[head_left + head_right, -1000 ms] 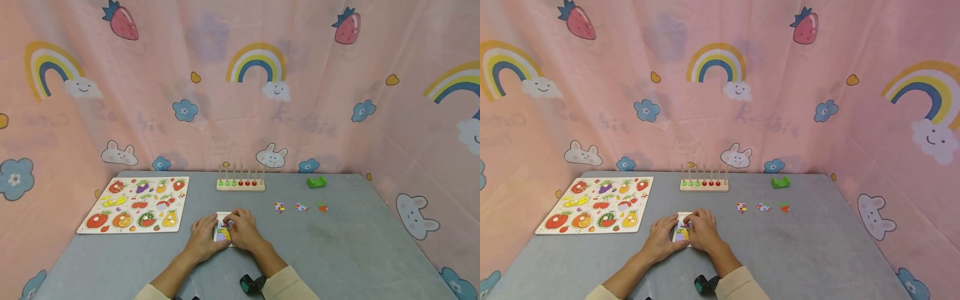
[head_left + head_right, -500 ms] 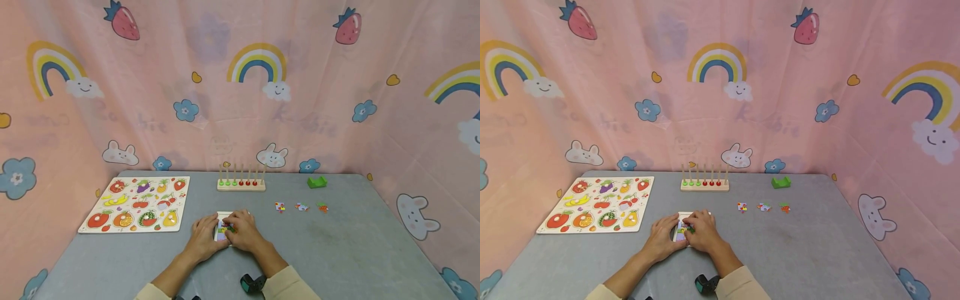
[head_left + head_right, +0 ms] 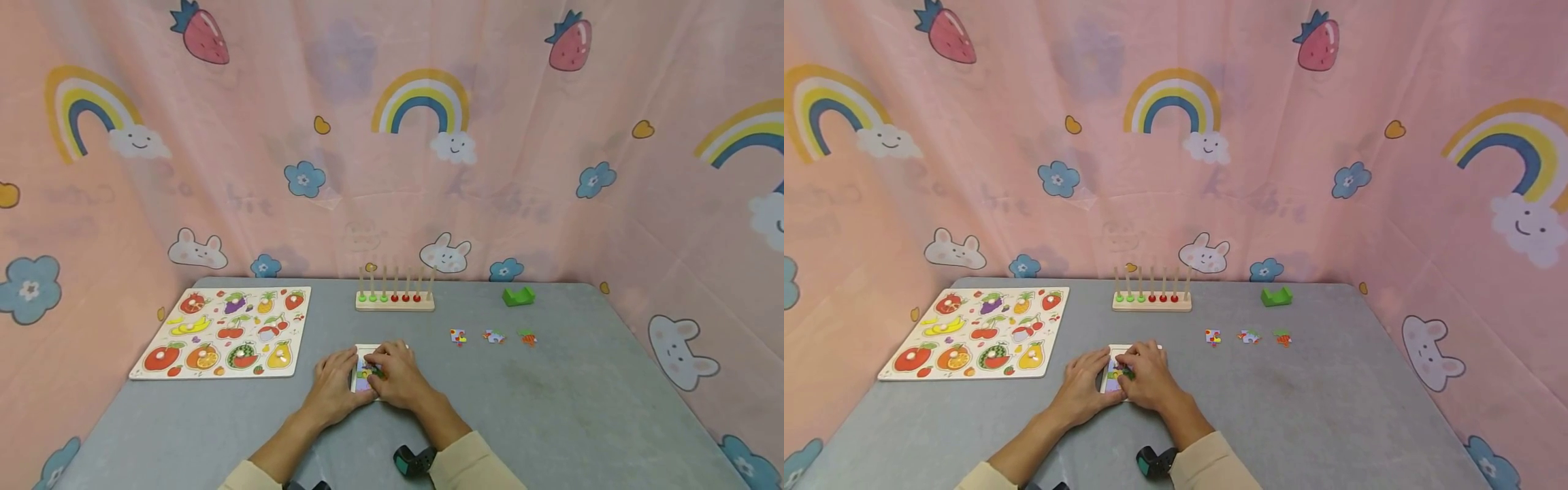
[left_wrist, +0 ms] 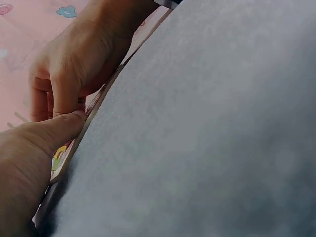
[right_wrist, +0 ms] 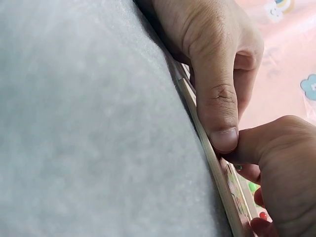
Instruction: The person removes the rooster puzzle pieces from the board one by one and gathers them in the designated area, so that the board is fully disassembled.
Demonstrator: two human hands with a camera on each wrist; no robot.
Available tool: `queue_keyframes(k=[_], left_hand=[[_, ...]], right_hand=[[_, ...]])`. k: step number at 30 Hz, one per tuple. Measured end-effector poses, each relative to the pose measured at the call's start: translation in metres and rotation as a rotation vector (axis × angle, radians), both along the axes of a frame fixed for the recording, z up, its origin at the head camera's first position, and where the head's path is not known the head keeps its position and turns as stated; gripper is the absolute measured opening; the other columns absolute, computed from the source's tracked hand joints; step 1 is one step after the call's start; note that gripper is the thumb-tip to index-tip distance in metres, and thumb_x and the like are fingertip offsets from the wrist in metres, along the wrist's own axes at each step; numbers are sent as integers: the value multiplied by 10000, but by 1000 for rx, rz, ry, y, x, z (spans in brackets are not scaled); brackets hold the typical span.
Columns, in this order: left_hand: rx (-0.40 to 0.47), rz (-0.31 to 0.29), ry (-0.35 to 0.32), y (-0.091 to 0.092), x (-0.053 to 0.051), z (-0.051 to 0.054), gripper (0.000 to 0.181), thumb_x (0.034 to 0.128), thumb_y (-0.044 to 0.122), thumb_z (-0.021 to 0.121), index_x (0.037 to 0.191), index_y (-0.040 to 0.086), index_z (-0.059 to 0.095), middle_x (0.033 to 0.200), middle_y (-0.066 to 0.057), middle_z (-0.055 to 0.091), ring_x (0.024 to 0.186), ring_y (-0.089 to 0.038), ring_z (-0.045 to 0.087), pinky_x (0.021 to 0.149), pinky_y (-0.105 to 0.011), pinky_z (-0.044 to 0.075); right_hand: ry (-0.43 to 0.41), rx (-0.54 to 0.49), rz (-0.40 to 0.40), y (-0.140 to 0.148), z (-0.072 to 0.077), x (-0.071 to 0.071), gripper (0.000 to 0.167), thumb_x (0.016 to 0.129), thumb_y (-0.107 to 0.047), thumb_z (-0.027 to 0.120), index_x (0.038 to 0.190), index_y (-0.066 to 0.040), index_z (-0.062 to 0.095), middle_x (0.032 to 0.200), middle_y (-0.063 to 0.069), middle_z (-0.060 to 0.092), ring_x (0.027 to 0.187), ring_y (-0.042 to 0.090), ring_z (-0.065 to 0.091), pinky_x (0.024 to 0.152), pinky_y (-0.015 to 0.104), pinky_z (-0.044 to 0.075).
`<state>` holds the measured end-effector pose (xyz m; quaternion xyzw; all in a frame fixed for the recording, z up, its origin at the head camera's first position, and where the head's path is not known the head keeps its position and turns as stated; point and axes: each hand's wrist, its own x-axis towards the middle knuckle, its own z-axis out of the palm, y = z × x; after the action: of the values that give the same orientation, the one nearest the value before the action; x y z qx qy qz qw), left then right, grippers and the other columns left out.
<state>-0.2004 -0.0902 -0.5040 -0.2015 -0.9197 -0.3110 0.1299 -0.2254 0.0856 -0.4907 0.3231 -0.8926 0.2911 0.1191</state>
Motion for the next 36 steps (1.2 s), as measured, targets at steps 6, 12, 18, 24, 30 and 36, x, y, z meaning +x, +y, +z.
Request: queue_keyframes(k=[6, 12, 18, 24, 30, 36], left_hand=[[-4, -4, 9, -1, -1, 2, 728, 713, 401, 826, 1221, -72, 608, 1305, -196, 552, 1226, -355, 461, 975, -574, 270], [3, -5, 10, 0, -3, 2, 734, 714, 401, 835, 1217, -83, 609, 1313, -211, 544, 1226, -359, 460, 974, -587, 265], [6, -23, -12, 0, -3, 1, 741, 728, 405, 826, 1236, -85, 600, 1336, -211, 526, 1232, -358, 449, 979, -593, 250], [3, -23, -33, -1, -1, 0, 767, 725, 409, 829, 1256, -88, 584, 1343, -211, 518, 1237, -359, 445, 986, -594, 245], [11, -25, -18, -2, 0, 0, 779, 715, 406, 835, 1250, -101, 583, 1340, -215, 520, 1231, -365, 450, 978, -598, 250], [22, -26, -16, -2, 1, 0, 767, 708, 395, 838, 1244, -95, 591, 1334, -209, 527, 1225, -365, 456, 978, -603, 246]], right_hand=[[18, 8, 9, -1, 2, -2, 323, 786, -137, 714, 1099, -60, 722, 987, 20, 574, 938, 210, 455, 802, 426, 356], [9, 8, -3, 0, 6, -2, 320, 826, -129, 708, 1133, -40, 706, 1002, 32, 580, 928, 211, 454, 805, 442, 358], [35, -70, 6, 8, 15, 0, 312, 833, -110, 724, 1126, -5, 699, 1021, 57, 612, 945, 228, 482, 826, 485, 362], [49, -173, 31, 21, 30, 6, 321, 815, -103, 762, 1116, -8, 705, 1060, 48, 641, 989, 225, 496, 873, 502, 361], [73, -193, 25, 34, 44, 12, 321, 814, -129, 774, 1116, -42, 713, 1085, 20, 644, 1017, 205, 503, 878, 511, 370], [63, -181, -1, 48, 58, 20, 333, 816, -138, 778, 1133, -59, 714, 1107, -5, 639, 1035, 184, 491, 858, 449, 415]])
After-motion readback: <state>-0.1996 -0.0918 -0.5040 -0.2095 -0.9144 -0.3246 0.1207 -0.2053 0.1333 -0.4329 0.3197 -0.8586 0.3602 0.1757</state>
